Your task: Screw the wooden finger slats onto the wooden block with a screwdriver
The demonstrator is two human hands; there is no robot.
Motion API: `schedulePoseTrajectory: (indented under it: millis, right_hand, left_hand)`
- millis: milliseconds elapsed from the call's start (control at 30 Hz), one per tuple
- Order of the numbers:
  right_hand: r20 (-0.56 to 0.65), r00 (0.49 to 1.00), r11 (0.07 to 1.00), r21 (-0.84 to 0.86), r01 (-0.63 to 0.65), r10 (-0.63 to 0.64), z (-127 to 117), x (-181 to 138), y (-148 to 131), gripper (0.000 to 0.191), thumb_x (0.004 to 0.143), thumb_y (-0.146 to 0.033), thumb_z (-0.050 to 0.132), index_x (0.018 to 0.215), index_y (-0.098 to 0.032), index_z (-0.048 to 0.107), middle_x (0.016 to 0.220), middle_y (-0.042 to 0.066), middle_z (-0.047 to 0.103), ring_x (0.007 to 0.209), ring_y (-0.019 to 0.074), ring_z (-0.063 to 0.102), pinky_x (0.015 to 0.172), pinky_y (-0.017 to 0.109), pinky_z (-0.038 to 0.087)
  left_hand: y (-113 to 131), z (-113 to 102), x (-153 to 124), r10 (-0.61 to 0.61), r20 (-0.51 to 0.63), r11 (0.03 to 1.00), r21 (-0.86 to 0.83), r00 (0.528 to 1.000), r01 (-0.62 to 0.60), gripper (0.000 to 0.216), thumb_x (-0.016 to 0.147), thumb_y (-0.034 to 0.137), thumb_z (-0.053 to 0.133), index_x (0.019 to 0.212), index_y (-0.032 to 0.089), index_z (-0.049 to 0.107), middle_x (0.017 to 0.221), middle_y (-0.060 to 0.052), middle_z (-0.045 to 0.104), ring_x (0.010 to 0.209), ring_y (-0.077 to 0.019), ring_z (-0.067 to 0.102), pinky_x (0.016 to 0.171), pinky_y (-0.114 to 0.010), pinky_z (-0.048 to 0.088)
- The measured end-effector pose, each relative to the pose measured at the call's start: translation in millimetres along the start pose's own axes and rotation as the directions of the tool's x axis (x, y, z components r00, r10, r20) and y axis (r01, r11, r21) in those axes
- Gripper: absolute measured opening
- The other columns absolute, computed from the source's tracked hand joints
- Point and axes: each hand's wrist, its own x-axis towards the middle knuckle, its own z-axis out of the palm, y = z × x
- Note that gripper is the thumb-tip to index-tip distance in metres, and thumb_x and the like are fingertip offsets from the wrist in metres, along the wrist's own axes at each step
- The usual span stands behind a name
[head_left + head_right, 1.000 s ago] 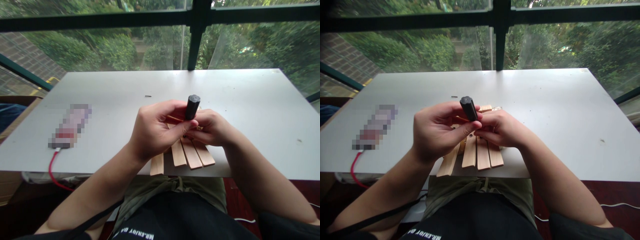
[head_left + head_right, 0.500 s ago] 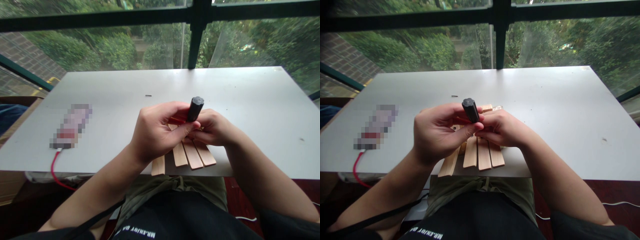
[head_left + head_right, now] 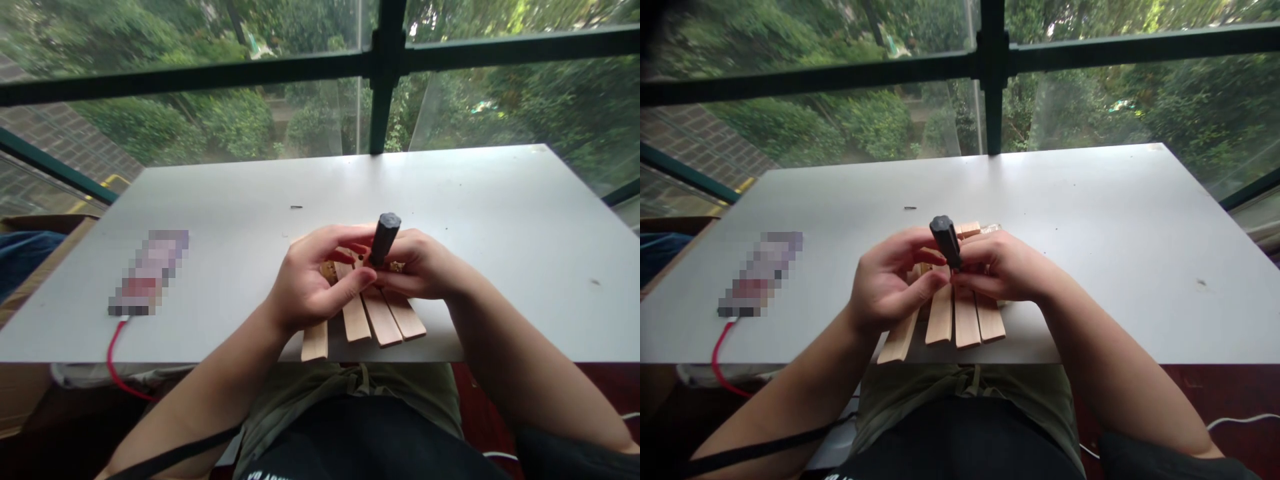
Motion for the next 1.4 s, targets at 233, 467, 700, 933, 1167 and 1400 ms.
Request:
schedulePoseTrajectory:
  millis: [233,467,700,933,1167,1400]
  right_hand:
    - [-0.02,0.999,0.999,-0.016,-0.044,0.043,3.9,0.8,-1.0,0.014,0.089,-0.023,0.073,0.079,-0.013,0.069,0.073,0.003,0.064,0.064,0.0098,0.056,0.061,0.022,0.044]
    - [0.006,0.992,0.991,-0.051,-0.127,0.128,-3.4,-0.2,-11.8,0.02,0.089,-0.029,0.074,0.078,-0.013,0.069,0.07,0.002,0.064,0.061,0.0092,0.056,0.059,0.021,0.045]
    - [-0.14,0.987,0.989,0.137,-0.061,0.08,-35.4,2.0,-42.9,0.06,0.078,-0.03,0.085,0.13,-0.012,0.063,0.114,0.013,0.066,0.08,0.0142,0.061,0.07,0.028,0.054]
    - [-0.049,0.999,0.992,-0.127,-0.006,0.0,-26.5,32.4,-63.8,0.018,0.09,-0.016,0.064,0.107,-0.011,0.067,0.1,0.008,0.065,0.07,0.0087,0.053,0.063,0.024,0.046]
    - [0.046,0.989,0.968,-0.215,-0.127,0.14,-28.2,36.5,-69.5,0.01,0.093,-0.022,0.061,0.098,-0.015,0.057,0.083,0.002,0.064,0.069,0.0101,0.053,0.062,0.023,0.04]
    - [0.16,0.951,0.896,-0.406,-0.181,0.265,-27.6,53.6,-80.8,0.012,0.096,-0.029,0.059,0.097,-0.019,0.052,0.076,-0.002,0.058,0.066,0.0101,0.045,0.06,0.023,0.03]
  left_hand:
    - [8.1,0.2,-3.3,0.01,-0.027,0.99,0.137,1.0,-0.006,0.035,0.072,0.027,0.089,0.102,0.021,0.071,0.093,-0.005,0.072,0.077,-0.015,0.066,0.064,-0.026,0.058]
    - [14.0,0.7,4.5,0.005,0.026,0.982,0.189,1.0,-0.01,0.021,0.075,0.015,0.086,0.093,0.018,0.075,0.085,-0.003,0.074,0.071,-0.0105,0.066,0.063,-0.019,0.059]
    - [11.4,6.4,1.9,-0.055,0.022,0.991,0.126,0.998,0.052,0.016,0.082,0.016,0.08,0.097,0.016,0.076,0.092,-0.004,0.075,0.075,-0.0097,0.068,0.066,-0.019,0.063]
    - [4.6,0.8,1.7,-0.046,0.017,0.971,0.235,0.999,0.04,0.021,0.084,0.023,0.079,0.102,0.013,0.073,0.088,-0.003,0.073,0.074,-0.0102,0.069,0.066,-0.018,0.062]
    - [0.0,-14.7,8.9,-0.107,0.304,0.927,0.374,0.947,-0.015,0.006,0.088,0.022,0.07,0.088,0.016,0.07,0.08,0.0,0.07,0.07,-0.0102,0.065,0.064,-0.019,0.053]
    - [-8.2,-12.3,22.0,-0.113,0.433,0.873,0.473,0.894,-0.118,0.012,0.086,0.024,0.067,0.095,0.018,0.071,0.098,-0.005,0.074,0.095,-0.0218,0.069,0.081,-0.03,0.056]
